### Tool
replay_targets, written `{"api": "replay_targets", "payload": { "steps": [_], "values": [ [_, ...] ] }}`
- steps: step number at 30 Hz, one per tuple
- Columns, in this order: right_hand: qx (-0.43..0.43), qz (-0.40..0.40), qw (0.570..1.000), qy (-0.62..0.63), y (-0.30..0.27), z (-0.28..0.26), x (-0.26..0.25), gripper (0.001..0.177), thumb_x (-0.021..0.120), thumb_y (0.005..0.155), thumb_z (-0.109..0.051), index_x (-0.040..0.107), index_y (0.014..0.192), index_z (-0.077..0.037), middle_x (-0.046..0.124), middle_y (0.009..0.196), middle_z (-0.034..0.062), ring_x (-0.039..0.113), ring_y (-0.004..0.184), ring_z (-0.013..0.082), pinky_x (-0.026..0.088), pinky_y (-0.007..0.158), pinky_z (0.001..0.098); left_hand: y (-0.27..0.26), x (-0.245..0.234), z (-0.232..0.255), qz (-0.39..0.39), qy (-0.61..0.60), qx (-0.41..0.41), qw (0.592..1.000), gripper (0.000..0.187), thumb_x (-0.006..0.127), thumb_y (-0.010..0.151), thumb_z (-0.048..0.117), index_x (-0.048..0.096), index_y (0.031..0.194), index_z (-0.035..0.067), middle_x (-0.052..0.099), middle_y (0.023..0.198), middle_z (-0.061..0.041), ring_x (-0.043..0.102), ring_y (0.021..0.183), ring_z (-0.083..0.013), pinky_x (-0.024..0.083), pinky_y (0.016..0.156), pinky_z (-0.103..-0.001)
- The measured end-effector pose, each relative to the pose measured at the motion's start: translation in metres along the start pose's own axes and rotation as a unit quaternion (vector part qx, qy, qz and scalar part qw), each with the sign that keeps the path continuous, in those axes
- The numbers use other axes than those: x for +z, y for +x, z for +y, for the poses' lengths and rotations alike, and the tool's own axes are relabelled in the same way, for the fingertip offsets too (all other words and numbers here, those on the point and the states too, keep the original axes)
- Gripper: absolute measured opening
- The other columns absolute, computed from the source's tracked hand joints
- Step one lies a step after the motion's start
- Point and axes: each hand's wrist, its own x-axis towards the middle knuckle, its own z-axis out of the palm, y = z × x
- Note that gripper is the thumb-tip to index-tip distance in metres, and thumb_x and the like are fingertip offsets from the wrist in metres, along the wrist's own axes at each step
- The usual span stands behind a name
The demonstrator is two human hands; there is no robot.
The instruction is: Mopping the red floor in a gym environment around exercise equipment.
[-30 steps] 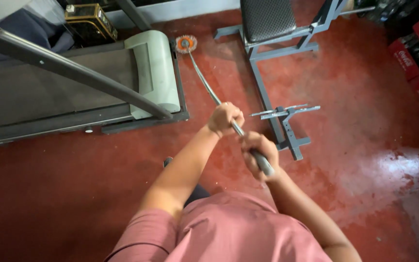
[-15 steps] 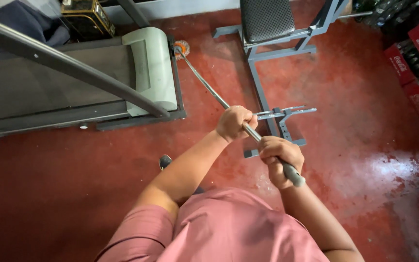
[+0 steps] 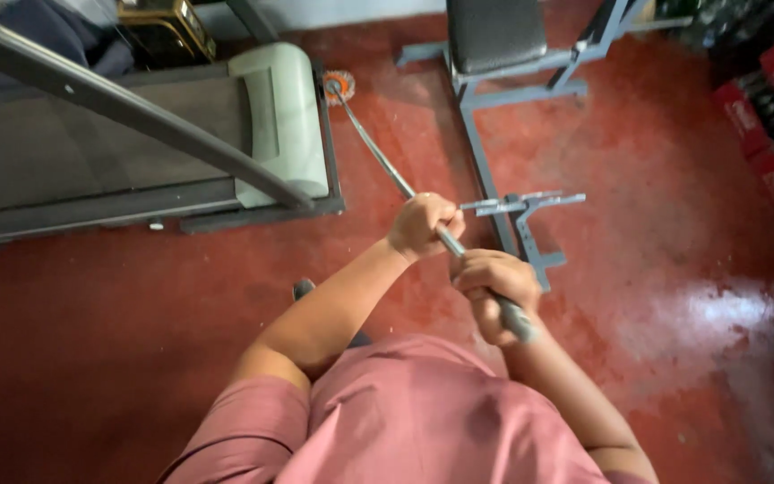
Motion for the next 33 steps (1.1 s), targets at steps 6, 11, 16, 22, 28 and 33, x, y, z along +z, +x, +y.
{"api": "replay_targets", "payload": {
  "steps": [6, 11, 16, 22, 28, 33],
  "values": [
    [0.037, -0.021, 0.999, -0.009, 0.036, -0.079, -0.022, 0.02, 0.05, 0.084, -0.005, 0.067, 0.075, 0.0, 0.049, 0.052, 0.0023, 0.051, 0.041, 0.0203, 0.051, 0.04, 0.0325, 0.033, -0.025, 0.094, 0.04, -0.03, -0.044, 0.998, 0.045, 0.063, 0.09, 0.03, 0.039, 0.054, 0.02, 0.047, 0.05, -0.004, 0.058, 0.053, -0.0275, 0.047, 0.055, -0.036],
    [0.009, 0.028, 0.993, -0.11, -0.038, 0.019, 0.011, 0.039, 0.048, 0.096, -0.026, 0.067, 0.075, 0.002, 0.056, 0.06, 0.0071, 0.052, 0.049, 0.024, 0.051, 0.047, 0.0379, -0.01, 0.003, -0.016, 0.022, 0.013, 0.001, 1.0, 0.039, 0.067, 0.085, 0.025, 0.042, 0.055, 0.019, 0.052, 0.054, -0.007, 0.061, 0.058, -0.0291, 0.05, 0.059, -0.038],
    [-0.042, -0.011, 0.999, -0.018, -0.092, 0.06, 0.031, 0.058, 0.058, 0.103, -0.05, 0.066, 0.079, 0.002, 0.051, 0.06, 0.0093, 0.051, 0.046, 0.0288, 0.049, 0.045, 0.0412, -0.075, 0.029, -0.071, -0.026, 0.073, -0.027, 0.997, 0.031, 0.066, 0.086, 0.028, 0.049, 0.06, 0.023, 0.057, 0.064, -0.001, 0.062, 0.068, -0.0239, 0.05, 0.076, -0.038],
    [0.166, 0.059, 0.959, -0.222, -0.042, -0.081, 0.008, 0.024, 0.052, 0.08, 0.003, 0.072, 0.073, -0.006, 0.067, 0.067, 0.0073, 0.069, 0.067, 0.0294, 0.059, 0.067, 0.0436, 0.017, -0.025, 0.09, 0.108, -0.033, 0.043, 0.993, 0.039, 0.069, 0.086, 0.027, 0.04, 0.059, 0.023, 0.048, 0.058, 0.001, 0.057, 0.059, -0.0224, 0.047, 0.061, -0.035],
    [0.191, 0.212, 0.945, -0.16, -0.009, -0.119, 0.063, 0.019, 0.038, 0.082, 0.007, 0.042, 0.093, -0.008, 0.057, 0.081, 0.0044, 0.049, 0.068, 0.0123, 0.044, 0.067, 0.0252, 0.009, -0.043, 0.099, 0.097, -0.102, 0.071, 0.988, 0.023, 0.07, 0.079, 0.007, 0.051, 0.066, 0.008, 0.054, 0.068, -0.005, 0.05, 0.059, -0.0248, 0.045, 0.063, -0.037],
    [0.218, -0.133, 0.94, -0.225, -0.066, 0.015, 0.085, 0.028, 0.052, 0.085, 0.0, 0.071, 0.099, 0.014, 0.069, 0.081, 0.0354, 0.067, 0.081, 0.0547, 0.053, 0.076, 0.0627, -0.1, -0.025, -0.073, -0.108, 0.117, -0.18, 0.971, 0.044, 0.074, 0.085, 0.053, 0.056, 0.112, 0.024, 0.053, 0.148, -0.007, 0.046, 0.139, -0.0403, 0.039, 0.096, -0.067]
  ]
}}
